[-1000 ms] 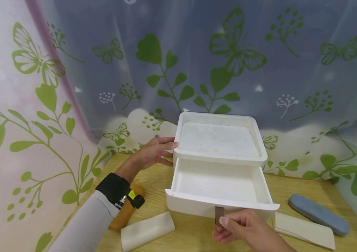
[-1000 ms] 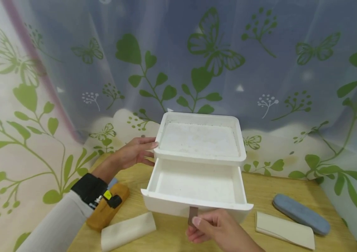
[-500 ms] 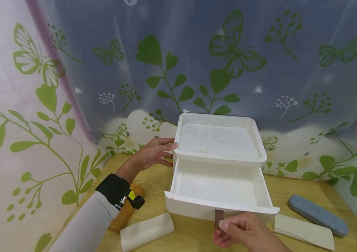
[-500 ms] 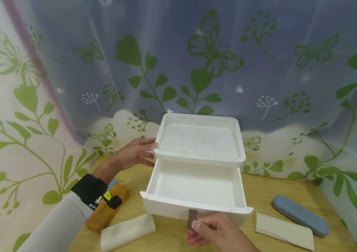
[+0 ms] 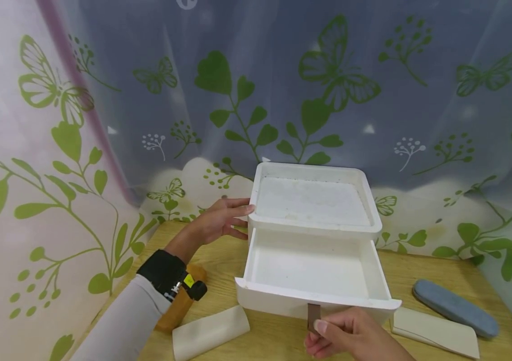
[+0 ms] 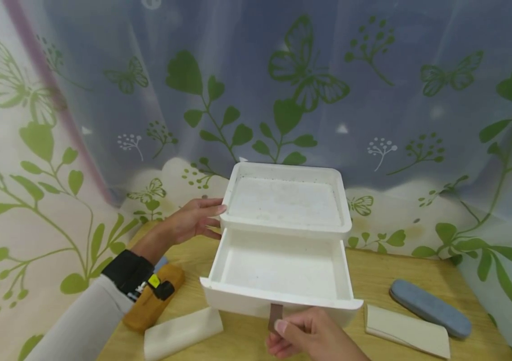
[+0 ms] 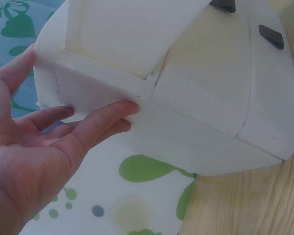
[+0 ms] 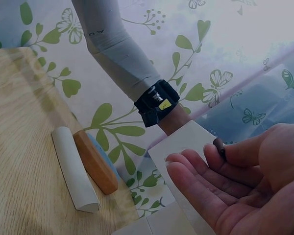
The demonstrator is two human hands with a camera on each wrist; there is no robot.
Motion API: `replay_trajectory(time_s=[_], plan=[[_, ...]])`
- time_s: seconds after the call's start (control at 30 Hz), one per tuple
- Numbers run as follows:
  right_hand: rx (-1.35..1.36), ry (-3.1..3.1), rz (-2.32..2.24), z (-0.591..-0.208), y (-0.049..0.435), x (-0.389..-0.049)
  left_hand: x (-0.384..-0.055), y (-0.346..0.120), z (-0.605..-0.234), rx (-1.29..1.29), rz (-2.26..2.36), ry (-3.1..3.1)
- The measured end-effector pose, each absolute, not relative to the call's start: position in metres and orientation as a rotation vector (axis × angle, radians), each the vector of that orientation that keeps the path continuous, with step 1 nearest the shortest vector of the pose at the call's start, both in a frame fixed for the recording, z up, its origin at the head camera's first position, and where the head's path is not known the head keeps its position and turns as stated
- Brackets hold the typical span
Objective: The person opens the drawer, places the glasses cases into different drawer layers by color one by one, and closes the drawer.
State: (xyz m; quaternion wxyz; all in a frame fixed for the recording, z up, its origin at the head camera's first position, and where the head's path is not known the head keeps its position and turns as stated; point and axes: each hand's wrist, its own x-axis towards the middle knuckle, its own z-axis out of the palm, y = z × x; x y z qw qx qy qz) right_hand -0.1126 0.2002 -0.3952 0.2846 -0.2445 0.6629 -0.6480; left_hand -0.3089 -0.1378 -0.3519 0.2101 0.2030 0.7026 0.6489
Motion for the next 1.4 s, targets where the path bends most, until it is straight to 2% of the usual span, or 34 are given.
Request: replay_trajectory(time_s=[0.6, 0.8, 1.03, 1.4], plan=[[-0.694, 1.786, -1.734, -0.402, 0.201, -0.115, -0.309, -0.138, -0.355, 0.592, 1.796, 1.956], [-0.623, 2.093, -1.475, -0.396, 0.209, -0.116, -0.31, -0.138, -0.355, 0.571, 1.802, 1.956], [-0.665, 2.301, -1.268, -0.397, 0.23, -0.115, -0.31, -0.139, -0.355, 0.546, 1.815, 1.953], [-0.455, 2.52, -0.993, -0.408, 0.273, -0.106, -0.309, -0.14, -0.358, 0.525, 1.819, 1.951]])
